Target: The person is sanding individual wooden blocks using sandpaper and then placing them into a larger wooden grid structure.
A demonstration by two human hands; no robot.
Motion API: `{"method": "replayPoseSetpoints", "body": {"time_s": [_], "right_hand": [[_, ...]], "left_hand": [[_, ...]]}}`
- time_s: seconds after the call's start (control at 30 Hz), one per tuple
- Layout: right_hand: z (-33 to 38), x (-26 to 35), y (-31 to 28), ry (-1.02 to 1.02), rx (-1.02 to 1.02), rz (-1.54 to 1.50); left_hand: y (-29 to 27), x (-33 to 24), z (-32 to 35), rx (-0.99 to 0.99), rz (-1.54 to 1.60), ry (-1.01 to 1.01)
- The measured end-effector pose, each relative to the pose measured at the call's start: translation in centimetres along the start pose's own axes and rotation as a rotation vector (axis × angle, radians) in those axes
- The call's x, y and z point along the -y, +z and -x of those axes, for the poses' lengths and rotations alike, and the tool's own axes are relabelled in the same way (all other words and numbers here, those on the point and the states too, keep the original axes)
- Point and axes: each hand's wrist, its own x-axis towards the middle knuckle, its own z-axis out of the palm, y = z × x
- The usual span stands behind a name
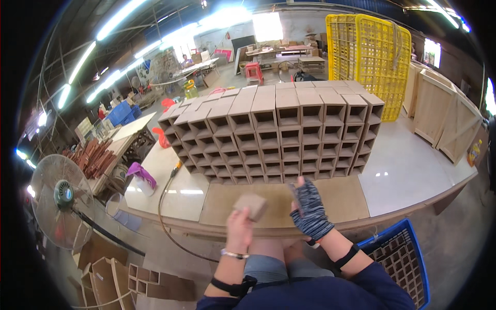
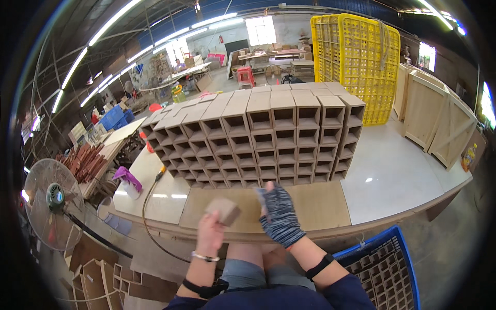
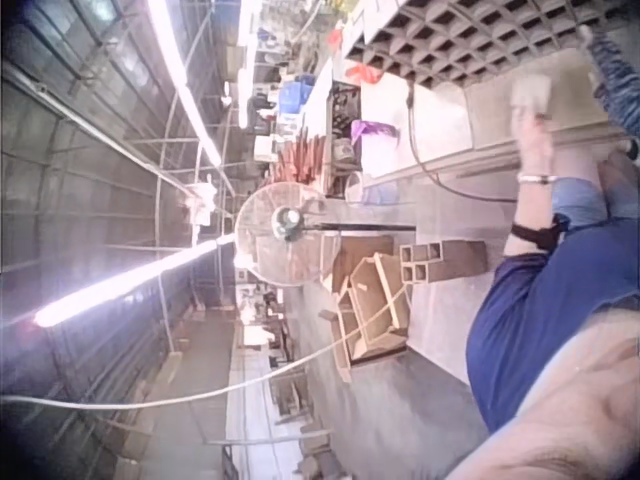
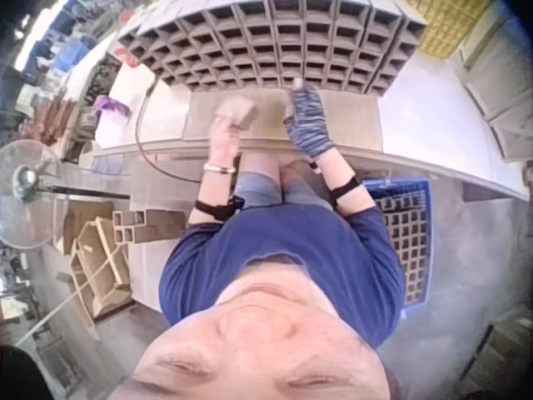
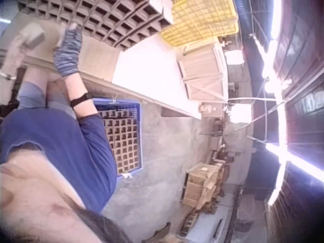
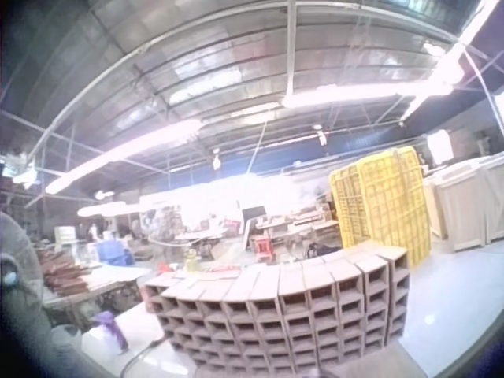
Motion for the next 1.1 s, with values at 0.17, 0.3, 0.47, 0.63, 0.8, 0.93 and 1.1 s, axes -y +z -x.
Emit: {"method": "replayPoseSetpoints", "body": {"time_s": [0.17, 0.3, 0.47, 0.63, 0.8, 0.93, 1.1], "right_hand": [[0.8, 0.6, 1.8, -0.449, 0.201, -0.063], [0.0, -5.6, 2.2, -0.059, 0.455, 0.273], [0.0, -0.4, 0.3, -0.212, 0.328, 0.213], [0.5, -2.3, 2.1, -0.158, 0.463, 0.182], [1.4, -2.6, 1.9, -0.190, 0.228, 0.218], [3.9, -1.5, 2.4, -0.377, 0.221, 0.053], [1.9, -5.8, 2.1, 0.012, 0.214, 0.271]], "left_hand": [[3.7, 4.3, -0.3, -0.006, 0.236, -0.343], [3.0, 5.4, -0.5, -0.041, 0.149, -0.448], [3.1, 6.3, -0.3, -0.140, 0.147, -0.442], [3.0, 6.5, -0.2, -0.117, 0.186, -0.466], [2.9, 6.6, -0.2, -0.129, 0.144, -0.454], [3.0, 6.8, -0.2, -0.073, 0.121, -0.457], [4.0, 5.8, 0.3, -0.137, 0.181, -0.449]]}}
